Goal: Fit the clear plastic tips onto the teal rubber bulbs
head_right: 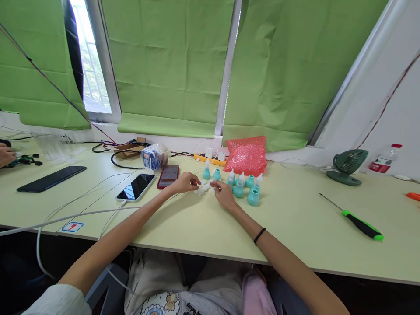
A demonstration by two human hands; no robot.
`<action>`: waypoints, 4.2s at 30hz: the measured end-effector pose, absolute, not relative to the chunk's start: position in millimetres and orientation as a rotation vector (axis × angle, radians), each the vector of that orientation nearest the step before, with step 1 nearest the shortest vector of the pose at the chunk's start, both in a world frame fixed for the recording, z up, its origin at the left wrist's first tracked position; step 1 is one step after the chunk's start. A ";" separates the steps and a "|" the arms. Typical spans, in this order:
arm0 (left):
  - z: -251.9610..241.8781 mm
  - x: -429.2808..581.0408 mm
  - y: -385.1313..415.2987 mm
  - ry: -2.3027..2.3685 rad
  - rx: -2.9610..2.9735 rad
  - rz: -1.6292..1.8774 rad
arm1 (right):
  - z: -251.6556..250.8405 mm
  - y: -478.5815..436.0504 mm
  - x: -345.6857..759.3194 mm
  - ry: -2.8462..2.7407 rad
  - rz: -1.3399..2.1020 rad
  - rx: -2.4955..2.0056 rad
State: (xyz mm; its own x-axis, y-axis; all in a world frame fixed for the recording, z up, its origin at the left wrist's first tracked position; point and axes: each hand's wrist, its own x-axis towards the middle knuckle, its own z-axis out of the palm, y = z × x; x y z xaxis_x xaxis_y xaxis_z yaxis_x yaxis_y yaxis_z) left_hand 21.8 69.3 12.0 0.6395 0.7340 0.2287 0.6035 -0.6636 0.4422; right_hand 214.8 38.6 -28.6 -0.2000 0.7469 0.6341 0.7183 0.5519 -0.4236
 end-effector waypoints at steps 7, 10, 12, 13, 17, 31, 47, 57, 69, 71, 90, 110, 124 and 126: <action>4.4 35.8 59.2 0.863 2.472 0.515 | -12.1 35.2 222.6 -1.995 -0.005 -1.261; -1.0 36.0 60.6 0.881 2.490 0.493 | -4.7 32.0 228.1 -2.062 0.007 -1.340; -4.2 35.1 62.8 0.906 2.498 0.485 | 0.2 29.0 232.8 -2.116 0.043 -1.383; -5.6 34.5 64.0 0.918 2.496 0.483 | 2.4 27.3 235.4 -2.146 0.071 -1.393; -9.3 32.5 68.5 0.976 2.458 0.523 | 8.1 22.0 244.2 -2.275 0.263 -1.361; -4.0 36.8 70.0 0.814 2.122 0.767 | -8.3 29.0 223.7 -1.821 1.292 -1.205; 3.8 40.6 56.2 0.760 2.176 0.905 | -8.9 28.1 221.6 -1.471 1.658 -1.078; 5.6 43.0 54.1 0.769 2.207 0.957 | -9.2 27.1 221.0 -1.400 1.638 -1.051; 7.4 43.0 50.7 0.769 2.235 0.945 | -8.7 26.7 221.0 -1.394 1.663 -1.038; 8.0 42.7 50.7 0.759 2.236 0.933 | -8.1 26.2 220.5 -1.399 1.664 -1.036; 5.3 41.3 56.3 0.724 2.035 0.878 | -6.3 26.0 220.3 -1.427 1.653 -0.975; 19.2 39.9 45.1 0.714 2.113 1.053 | -4.9 27.3 221.2 -1.430 1.661 -0.931; 17.5 43.3 43.3 0.751 2.265 1.166 | -5.7 27.2 222.7 -1.354 1.651 -0.973; 17.3 43.1 42.2 0.742 2.299 1.173 | -5.9 26.8 222.2 -1.344 1.659 -0.968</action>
State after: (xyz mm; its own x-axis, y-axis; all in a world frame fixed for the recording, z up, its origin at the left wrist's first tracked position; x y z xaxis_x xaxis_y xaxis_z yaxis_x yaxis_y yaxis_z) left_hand 43.1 42.2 17.3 0.4928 0.6414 0.5880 0.2565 -0.7528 0.6062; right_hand 222.2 26.8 -5.9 -0.4087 0.9086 -0.0859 -0.1041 -0.1400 -0.9847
